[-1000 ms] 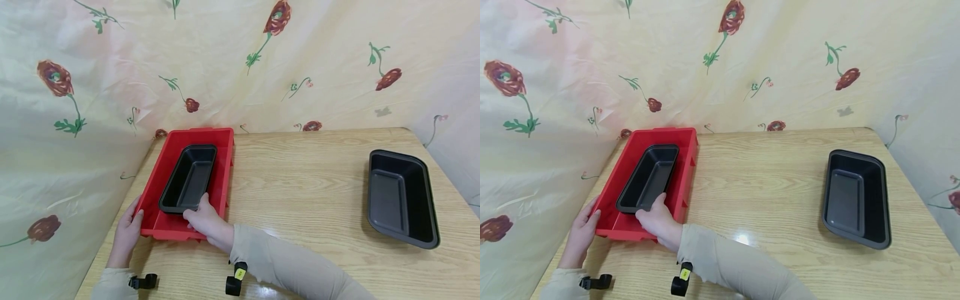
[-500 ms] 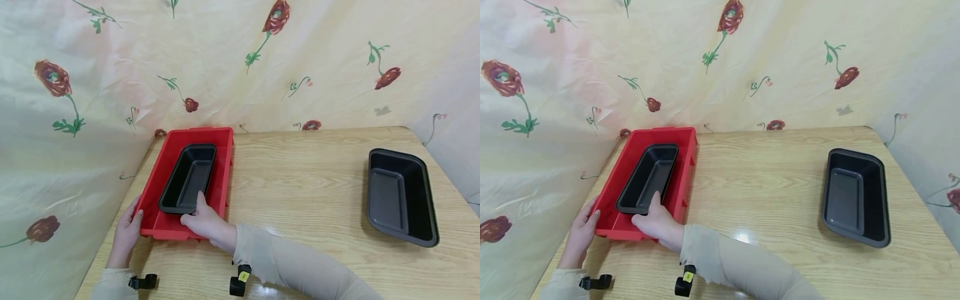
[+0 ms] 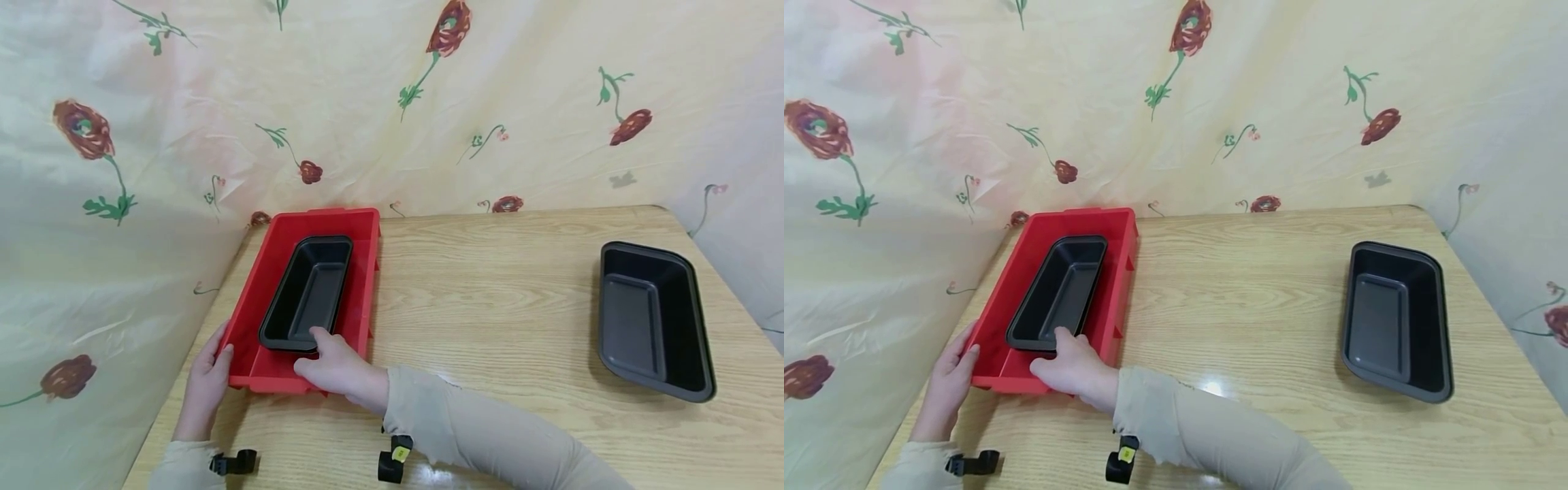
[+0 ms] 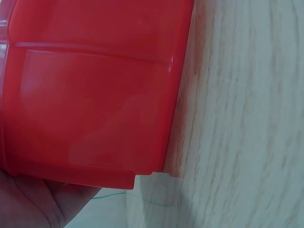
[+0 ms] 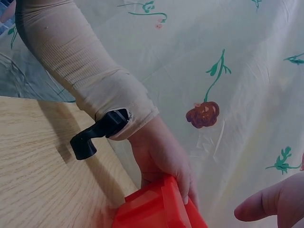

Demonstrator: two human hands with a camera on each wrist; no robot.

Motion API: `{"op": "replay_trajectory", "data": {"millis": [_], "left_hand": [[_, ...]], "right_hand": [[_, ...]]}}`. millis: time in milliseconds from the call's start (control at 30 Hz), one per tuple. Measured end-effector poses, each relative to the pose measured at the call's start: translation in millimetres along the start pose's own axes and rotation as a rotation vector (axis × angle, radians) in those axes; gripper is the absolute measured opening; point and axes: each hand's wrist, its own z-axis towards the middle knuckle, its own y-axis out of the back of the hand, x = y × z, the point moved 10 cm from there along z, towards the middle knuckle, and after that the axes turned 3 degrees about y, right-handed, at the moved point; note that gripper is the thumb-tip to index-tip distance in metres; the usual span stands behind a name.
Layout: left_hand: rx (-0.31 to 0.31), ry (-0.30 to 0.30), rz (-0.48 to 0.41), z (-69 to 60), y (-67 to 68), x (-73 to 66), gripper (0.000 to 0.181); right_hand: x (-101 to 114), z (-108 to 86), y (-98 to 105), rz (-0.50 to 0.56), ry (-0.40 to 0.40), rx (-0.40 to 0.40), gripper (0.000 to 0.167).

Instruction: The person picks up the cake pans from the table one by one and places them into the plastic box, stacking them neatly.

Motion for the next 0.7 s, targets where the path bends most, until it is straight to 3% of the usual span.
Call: {"op": "replay_trajectory", "data": {"millis": [533,700], "left_hand": [[-0.006,-0.01,0.0,-0.7,0.5,0.6,0.055],[-0.001,-0.003,-0.003,-0.8,-0.1,0.9,0.054]], "right_hand": [[4,-7.2,-1,-0.074,0.006,0.037,0.073],[8,-10.8,3,-0.093,0.051,0.022,0.068]]}}
